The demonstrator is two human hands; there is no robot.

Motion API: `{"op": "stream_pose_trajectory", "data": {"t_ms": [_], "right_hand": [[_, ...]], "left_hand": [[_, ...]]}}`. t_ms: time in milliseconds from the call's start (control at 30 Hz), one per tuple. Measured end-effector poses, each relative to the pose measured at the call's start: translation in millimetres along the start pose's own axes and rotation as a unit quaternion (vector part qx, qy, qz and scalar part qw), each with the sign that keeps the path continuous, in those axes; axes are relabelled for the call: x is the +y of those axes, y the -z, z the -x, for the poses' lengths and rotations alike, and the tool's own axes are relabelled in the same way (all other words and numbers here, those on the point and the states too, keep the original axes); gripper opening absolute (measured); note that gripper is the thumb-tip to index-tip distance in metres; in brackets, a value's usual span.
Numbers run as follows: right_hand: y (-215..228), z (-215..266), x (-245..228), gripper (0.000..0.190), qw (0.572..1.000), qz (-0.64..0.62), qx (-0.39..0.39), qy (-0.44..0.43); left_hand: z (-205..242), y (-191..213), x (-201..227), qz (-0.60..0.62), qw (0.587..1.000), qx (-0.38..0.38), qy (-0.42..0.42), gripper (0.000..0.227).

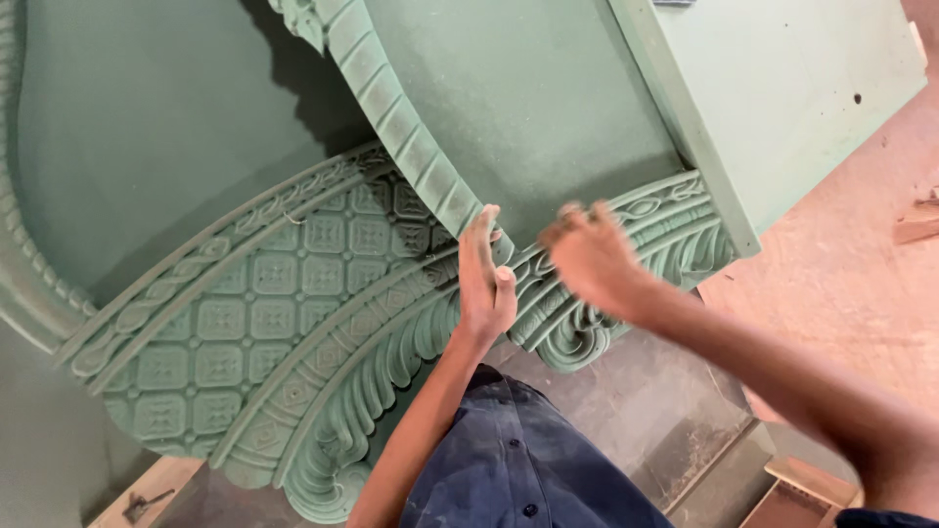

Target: The person sands the carved edges of a large green wooden panel using a sanding block. They move along the length of the panel, smoothing the intricate relief patterns.

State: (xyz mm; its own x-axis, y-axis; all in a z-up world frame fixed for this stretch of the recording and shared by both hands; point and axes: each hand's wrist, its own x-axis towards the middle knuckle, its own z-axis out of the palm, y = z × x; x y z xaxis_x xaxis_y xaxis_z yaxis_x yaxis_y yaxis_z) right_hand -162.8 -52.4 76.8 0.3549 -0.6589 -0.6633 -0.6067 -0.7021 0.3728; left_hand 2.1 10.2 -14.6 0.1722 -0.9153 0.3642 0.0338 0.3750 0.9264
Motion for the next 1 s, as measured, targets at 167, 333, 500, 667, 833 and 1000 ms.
{"op": "stream_pose_trajectory", "data": {"t_ms": [167, 333, 500, 667, 833, 1000], "right_hand": [[-1, 11, 46, 0.036, 0.983, -0.012, 0.041, -0.178], [-54, 20, -72, 0.079, 0.951, -0.204, 0.200, -0.116], [-58, 30, -3, 0.074, 0.921, -0.277, 0.110, -0.251], [-8, 30, -56, 0.068, 0.871, -0.299, 0.325, -0.214], [-46, 35, -19, 0.073, 0.909, -0.338, 0.152, -0.191], [-38, 22, 10, 0.074, 0.870, -0.249, 0.264, -0.334]], "left_hand": [[-2, 0, 1, -0.010, 1.000, -0.007, -0.003, 0.083], [1, -1, -1, -0.016, 1.000, -0.015, 0.006, 0.083], [-2, 0, 1, -0.034, 0.998, -0.042, -0.019, 0.075], [-1, 4, 6, -0.042, 0.998, -0.029, -0.026, 0.074], [-3, 4, 6, -0.063, 0.994, -0.073, -0.060, 0.071], [-7, 10, 10, -0.081, 0.990, -0.089, -0.072, 0.065]]}}
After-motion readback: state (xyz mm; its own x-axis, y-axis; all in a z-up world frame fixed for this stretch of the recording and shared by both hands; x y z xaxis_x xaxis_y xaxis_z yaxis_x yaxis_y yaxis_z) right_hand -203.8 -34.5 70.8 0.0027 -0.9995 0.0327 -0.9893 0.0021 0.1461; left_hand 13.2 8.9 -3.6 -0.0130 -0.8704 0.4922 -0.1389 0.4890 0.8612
